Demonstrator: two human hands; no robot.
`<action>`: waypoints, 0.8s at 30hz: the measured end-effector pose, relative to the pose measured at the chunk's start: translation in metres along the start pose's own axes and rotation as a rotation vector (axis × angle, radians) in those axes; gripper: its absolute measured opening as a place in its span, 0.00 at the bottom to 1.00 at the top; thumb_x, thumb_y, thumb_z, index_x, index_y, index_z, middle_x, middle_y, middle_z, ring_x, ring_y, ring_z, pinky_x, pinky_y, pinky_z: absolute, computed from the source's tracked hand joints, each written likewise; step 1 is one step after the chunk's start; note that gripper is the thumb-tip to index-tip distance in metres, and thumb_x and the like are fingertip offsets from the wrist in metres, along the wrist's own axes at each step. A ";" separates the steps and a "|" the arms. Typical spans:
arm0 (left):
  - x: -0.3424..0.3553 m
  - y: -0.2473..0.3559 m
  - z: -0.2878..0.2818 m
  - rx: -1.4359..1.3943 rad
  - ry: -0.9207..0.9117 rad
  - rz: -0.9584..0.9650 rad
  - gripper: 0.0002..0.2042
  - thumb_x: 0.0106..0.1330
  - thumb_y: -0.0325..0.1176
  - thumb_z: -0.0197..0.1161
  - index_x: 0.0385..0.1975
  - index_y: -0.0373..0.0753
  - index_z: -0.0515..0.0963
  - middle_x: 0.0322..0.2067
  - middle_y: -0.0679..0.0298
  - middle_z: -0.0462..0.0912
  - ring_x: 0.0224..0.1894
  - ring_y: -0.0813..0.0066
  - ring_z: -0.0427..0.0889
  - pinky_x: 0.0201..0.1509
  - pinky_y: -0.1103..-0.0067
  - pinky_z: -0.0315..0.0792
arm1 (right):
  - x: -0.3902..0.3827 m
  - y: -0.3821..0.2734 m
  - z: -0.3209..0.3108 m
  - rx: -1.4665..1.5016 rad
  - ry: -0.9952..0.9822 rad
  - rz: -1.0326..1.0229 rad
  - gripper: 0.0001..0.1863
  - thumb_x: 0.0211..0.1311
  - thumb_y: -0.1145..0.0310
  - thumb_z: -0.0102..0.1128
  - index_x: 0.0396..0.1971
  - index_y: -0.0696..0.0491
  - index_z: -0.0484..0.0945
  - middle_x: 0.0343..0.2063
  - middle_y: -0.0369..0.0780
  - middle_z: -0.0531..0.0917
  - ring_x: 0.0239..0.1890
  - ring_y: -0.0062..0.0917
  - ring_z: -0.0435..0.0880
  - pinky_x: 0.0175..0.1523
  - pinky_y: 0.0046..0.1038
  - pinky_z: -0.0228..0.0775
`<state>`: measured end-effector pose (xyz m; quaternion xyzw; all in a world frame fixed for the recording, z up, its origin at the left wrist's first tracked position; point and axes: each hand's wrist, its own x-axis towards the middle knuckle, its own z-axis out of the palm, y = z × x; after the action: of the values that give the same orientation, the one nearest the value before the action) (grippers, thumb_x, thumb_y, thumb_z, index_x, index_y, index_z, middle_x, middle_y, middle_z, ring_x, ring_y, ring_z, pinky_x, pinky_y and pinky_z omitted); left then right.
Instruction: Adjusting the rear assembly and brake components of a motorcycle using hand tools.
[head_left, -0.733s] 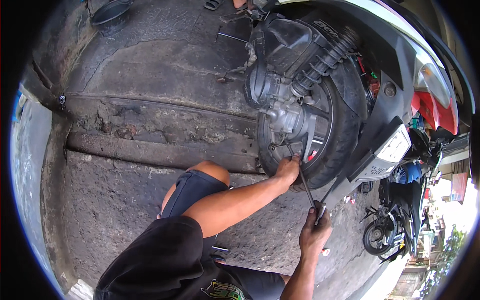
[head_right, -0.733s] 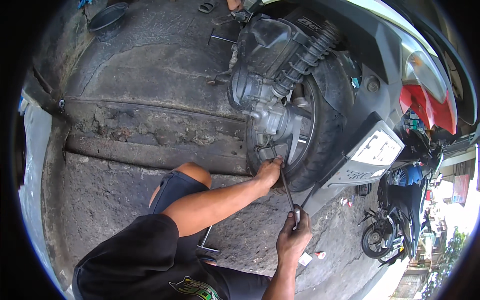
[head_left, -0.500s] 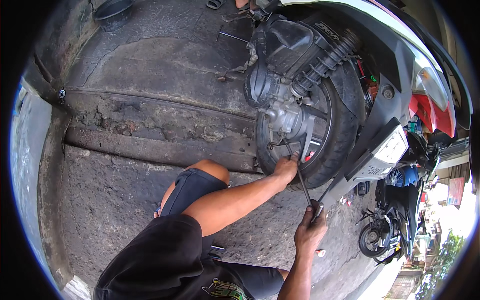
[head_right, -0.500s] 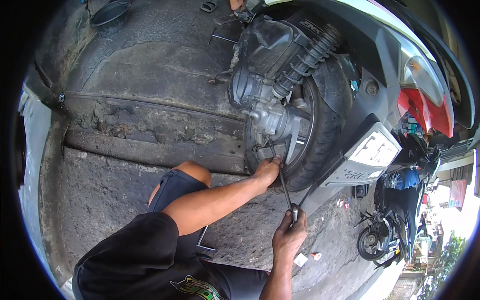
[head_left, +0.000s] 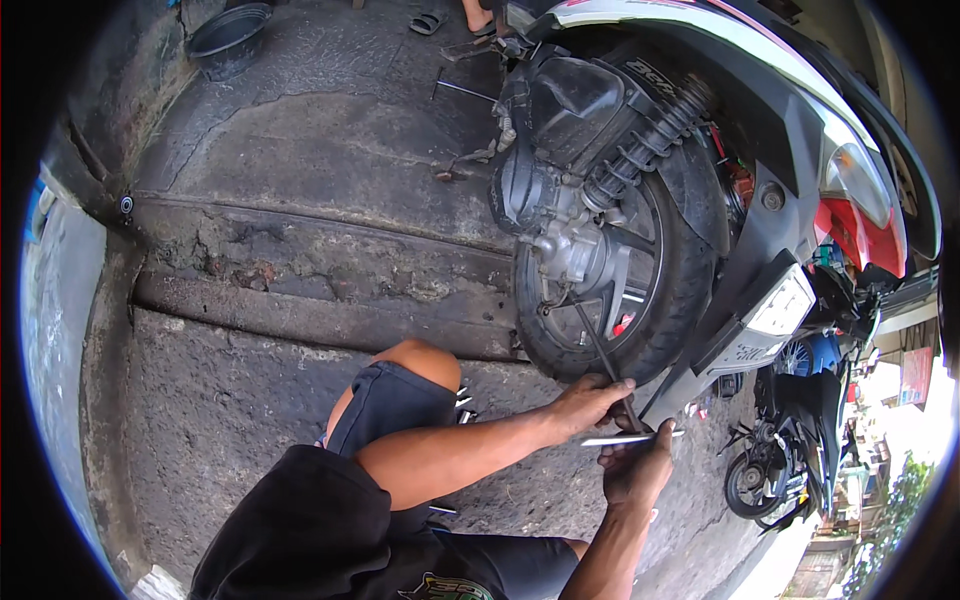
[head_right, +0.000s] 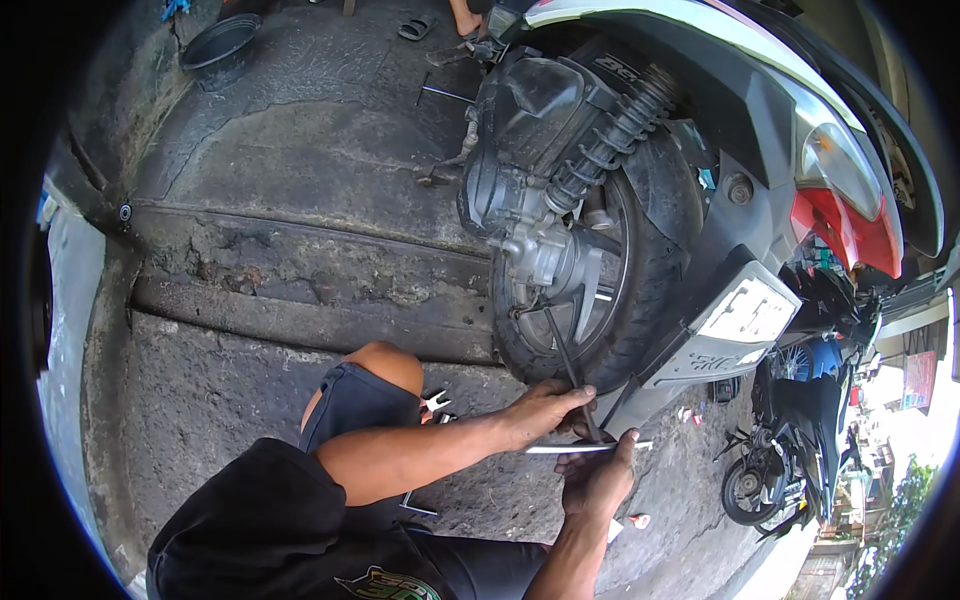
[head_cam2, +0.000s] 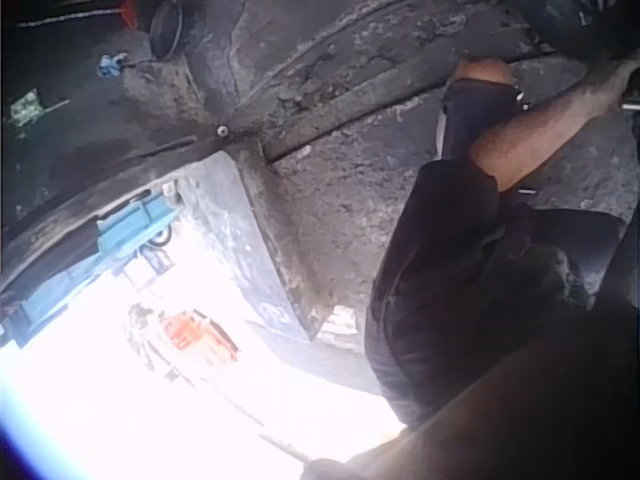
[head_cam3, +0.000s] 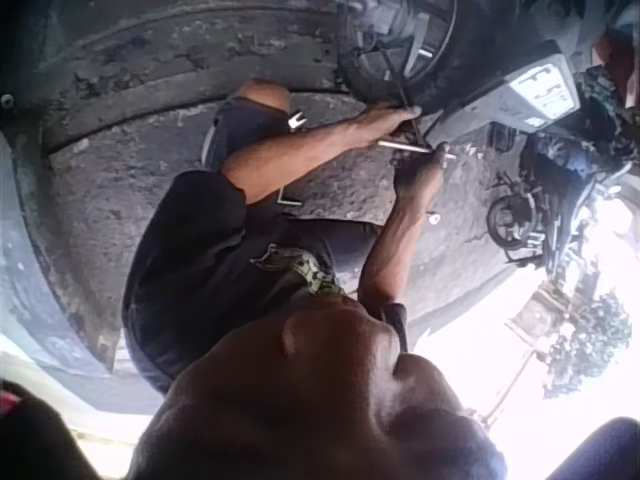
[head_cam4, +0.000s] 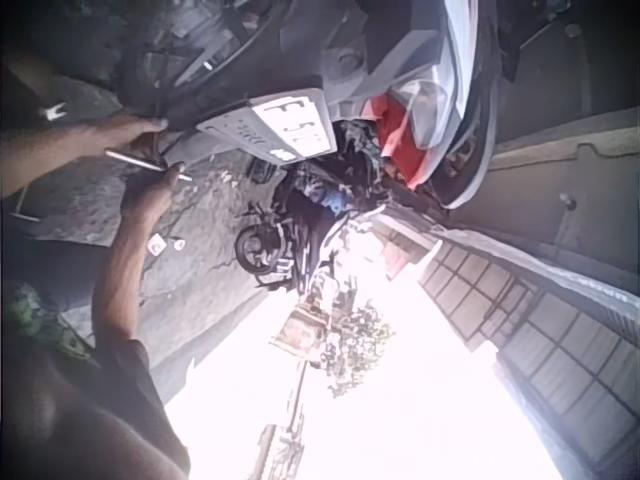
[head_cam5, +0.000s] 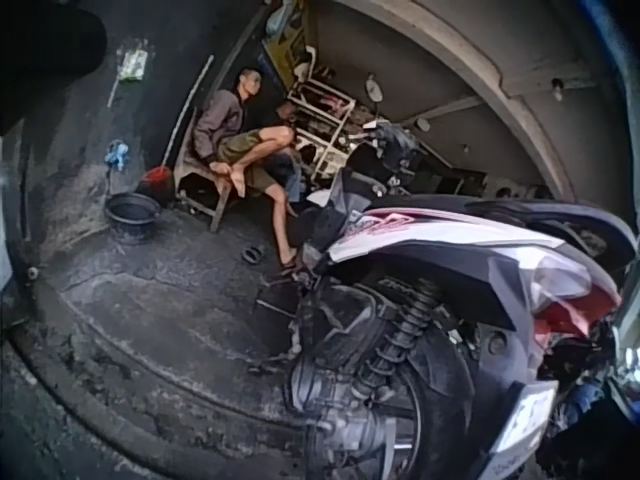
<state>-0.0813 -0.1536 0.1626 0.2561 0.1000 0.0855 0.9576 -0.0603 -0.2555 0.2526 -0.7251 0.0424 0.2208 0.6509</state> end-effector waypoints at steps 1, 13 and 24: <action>0.000 -0.003 0.005 -0.004 -0.002 0.003 0.15 0.71 0.47 0.59 0.37 0.39 0.79 0.28 0.68 0.78 0.30 0.84 0.73 0.34 0.82 0.69 | -0.002 0.000 -0.001 0.284 -0.018 0.148 0.34 0.74 0.41 0.33 0.30 0.55 0.80 0.14 0.32 0.70 0.14 0.21 0.66 0.21 0.21 0.60; 0.022 -0.022 0.008 -0.042 0.000 0.091 0.10 0.69 0.38 0.62 0.37 0.37 0.81 0.27 0.71 0.78 0.27 0.84 0.72 0.33 0.82 0.67 | -0.025 -0.011 -0.025 -0.554 -0.164 -0.528 0.26 0.71 0.62 0.49 0.63 0.63 0.68 0.13 0.33 0.70 0.15 0.16 0.70 0.21 0.21 0.69; 0.025 -0.011 0.012 0.000 0.011 0.143 0.13 0.71 0.43 0.60 0.32 0.40 0.79 0.25 0.73 0.75 0.26 0.86 0.70 0.31 0.83 0.65 | -0.033 0.010 -0.018 -1.024 -0.059 -0.561 0.30 0.74 0.54 0.51 0.18 0.64 0.78 0.08 0.41 0.71 0.14 0.22 0.68 0.24 0.32 0.60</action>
<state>-0.0531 -0.1630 0.1638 0.2623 0.0870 0.1553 0.9484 -0.0887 -0.2822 0.2565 -0.9244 -0.2816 0.0525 0.2519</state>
